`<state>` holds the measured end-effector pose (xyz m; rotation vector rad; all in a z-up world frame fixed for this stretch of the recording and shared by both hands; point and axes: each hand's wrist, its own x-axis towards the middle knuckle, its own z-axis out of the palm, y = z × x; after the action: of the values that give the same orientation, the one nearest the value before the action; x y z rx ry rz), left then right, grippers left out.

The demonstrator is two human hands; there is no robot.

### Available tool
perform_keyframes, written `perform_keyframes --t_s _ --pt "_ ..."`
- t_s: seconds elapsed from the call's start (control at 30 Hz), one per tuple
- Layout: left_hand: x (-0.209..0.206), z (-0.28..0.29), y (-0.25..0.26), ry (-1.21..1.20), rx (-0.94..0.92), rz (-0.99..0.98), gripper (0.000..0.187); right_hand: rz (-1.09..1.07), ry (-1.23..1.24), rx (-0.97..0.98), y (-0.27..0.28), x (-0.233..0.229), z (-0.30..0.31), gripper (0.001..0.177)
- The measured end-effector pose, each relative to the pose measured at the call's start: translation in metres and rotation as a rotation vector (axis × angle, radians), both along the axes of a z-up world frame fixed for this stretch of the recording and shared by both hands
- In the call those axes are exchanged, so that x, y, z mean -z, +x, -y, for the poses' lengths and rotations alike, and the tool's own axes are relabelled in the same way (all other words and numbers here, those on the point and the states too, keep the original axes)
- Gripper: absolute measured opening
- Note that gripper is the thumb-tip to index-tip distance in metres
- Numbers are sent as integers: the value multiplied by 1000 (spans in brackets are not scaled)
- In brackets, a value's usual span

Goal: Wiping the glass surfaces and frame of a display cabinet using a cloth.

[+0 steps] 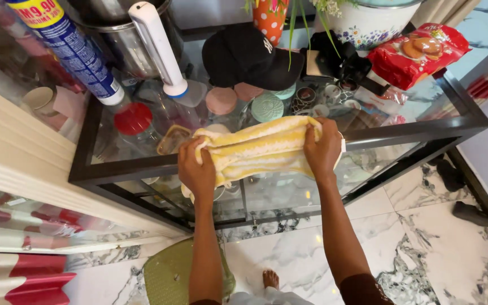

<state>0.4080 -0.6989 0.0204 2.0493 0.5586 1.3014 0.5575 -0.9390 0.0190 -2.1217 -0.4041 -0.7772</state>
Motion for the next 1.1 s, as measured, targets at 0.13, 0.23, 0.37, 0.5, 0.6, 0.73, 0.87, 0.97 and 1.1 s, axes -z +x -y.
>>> perform_keyframes --t_s 0.13,0.23,0.37,0.5,0.6,0.73,0.87,0.97,1.1 --pt "-3 2 1 16 -17 21 23 32 -86 68 6 -7 -1 20" --pt "0 -5 5 70 -32 15 21 228 -141 99 5 -6 -5 20" --pt "3 -6 8 73 -26 35 24 234 -93 58 2 -4 0 20" --pt "9 -10 8 93 -26 40 25 85 -14 -41 -10 -15 0 17" --pt "9 -8 7 84 -21 27 29 149 -5 -76 -6 -13 0 19" --pt "15 -12 10 132 25 42 32 184 3 -91 -4 -7 3 22" --pt "10 2 18 107 -22 -40 32 201 51 -95 4 -5 13 23" --pt "11 19 28 99 -31 -72 32 207 65 -96 13 -4 32 23" --pt "5 59 45 75 -33 -63 32 250 62 -111 35 1 69 25"
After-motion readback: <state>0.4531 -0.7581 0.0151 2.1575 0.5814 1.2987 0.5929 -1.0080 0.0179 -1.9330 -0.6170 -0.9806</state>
